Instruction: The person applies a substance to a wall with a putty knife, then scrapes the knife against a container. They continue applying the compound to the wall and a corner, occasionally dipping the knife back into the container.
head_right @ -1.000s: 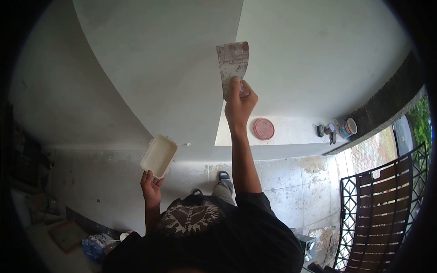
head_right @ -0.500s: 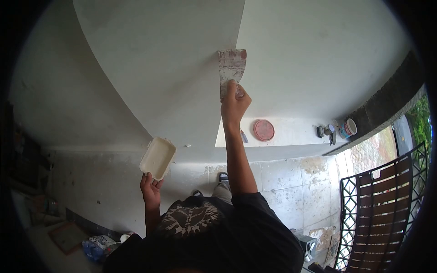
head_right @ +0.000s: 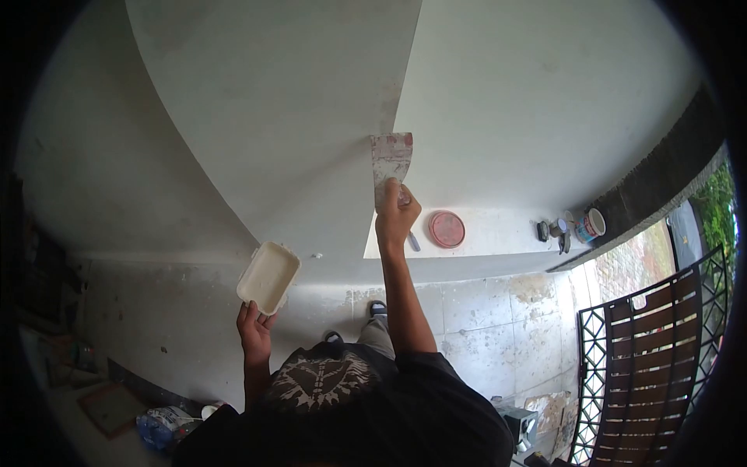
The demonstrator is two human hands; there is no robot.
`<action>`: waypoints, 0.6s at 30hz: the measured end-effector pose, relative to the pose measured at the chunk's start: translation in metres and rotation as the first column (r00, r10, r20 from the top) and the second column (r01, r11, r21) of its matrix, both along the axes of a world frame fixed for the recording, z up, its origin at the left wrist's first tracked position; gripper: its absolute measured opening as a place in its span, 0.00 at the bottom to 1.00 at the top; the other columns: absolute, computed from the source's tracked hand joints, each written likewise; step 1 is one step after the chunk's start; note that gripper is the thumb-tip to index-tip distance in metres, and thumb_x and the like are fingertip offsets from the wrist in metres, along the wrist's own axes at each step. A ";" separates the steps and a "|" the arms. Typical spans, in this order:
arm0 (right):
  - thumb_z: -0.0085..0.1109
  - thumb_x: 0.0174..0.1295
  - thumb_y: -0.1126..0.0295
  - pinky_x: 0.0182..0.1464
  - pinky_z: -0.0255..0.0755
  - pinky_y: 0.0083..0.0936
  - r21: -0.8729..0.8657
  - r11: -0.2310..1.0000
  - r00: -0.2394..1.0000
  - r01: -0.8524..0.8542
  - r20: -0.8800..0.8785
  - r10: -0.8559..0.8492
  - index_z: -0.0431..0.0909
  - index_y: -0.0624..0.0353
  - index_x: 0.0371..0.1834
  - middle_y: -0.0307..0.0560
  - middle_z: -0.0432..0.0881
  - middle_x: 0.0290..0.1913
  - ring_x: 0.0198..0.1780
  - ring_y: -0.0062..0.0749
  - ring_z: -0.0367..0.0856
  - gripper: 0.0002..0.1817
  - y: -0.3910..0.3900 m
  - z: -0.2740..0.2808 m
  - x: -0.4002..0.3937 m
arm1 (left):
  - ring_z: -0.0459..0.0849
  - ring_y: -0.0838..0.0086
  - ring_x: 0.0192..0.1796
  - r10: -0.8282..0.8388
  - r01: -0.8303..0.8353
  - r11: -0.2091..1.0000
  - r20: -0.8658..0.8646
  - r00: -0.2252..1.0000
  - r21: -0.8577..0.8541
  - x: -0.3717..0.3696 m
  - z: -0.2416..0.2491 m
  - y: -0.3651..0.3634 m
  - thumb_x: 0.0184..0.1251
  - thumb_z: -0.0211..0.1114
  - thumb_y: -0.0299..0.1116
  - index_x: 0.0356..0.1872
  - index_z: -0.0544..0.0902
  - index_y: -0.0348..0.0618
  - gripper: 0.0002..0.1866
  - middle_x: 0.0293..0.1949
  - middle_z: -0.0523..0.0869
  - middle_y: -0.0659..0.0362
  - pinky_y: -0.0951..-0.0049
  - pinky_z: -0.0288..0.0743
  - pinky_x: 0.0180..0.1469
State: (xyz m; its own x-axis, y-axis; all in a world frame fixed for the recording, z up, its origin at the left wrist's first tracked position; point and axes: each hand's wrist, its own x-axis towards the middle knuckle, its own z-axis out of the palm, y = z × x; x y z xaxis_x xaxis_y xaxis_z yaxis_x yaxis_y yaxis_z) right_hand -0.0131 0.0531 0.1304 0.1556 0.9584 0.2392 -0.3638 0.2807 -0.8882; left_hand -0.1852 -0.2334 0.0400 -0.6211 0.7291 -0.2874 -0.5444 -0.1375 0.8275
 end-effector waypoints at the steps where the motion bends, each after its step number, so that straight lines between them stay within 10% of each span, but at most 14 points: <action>1: 0.55 0.68 0.64 0.21 0.59 0.18 0.029 1.000 1.000 -0.008 -0.030 0.009 0.75 0.61 0.24 0.32 0.68 0.20 0.19 0.15 0.62 0.15 -0.003 0.001 0.001 | 0.80 0.62 0.59 0.004 -0.004 1.000 -0.001 1.000 0.001 0.000 0.001 0.000 0.73 0.57 0.40 0.67 0.66 0.40 0.26 0.60 0.77 0.53 0.62 0.76 0.59; 18: 0.53 0.72 0.60 0.24 0.58 0.20 0.062 0.978 0.980 -0.197 -0.030 0.199 0.73 0.60 0.26 0.34 0.69 0.22 0.22 0.18 0.64 0.17 0.019 -0.032 0.017 | 0.80 0.65 0.56 0.089 -0.089 0.996 0.037 0.995 0.011 0.009 -0.003 0.003 0.71 0.59 0.38 0.65 0.67 0.39 0.25 0.56 0.78 0.53 0.63 0.75 0.56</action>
State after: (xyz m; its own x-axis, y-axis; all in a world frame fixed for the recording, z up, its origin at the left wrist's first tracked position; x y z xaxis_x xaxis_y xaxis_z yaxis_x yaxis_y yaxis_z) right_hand 0.0036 0.0721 0.0989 -0.0261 0.9555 0.2938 -0.4489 0.2514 -0.8575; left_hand -0.1760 -0.2301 0.0368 -0.6731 0.6752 -0.3018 -0.5590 -0.1973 0.8053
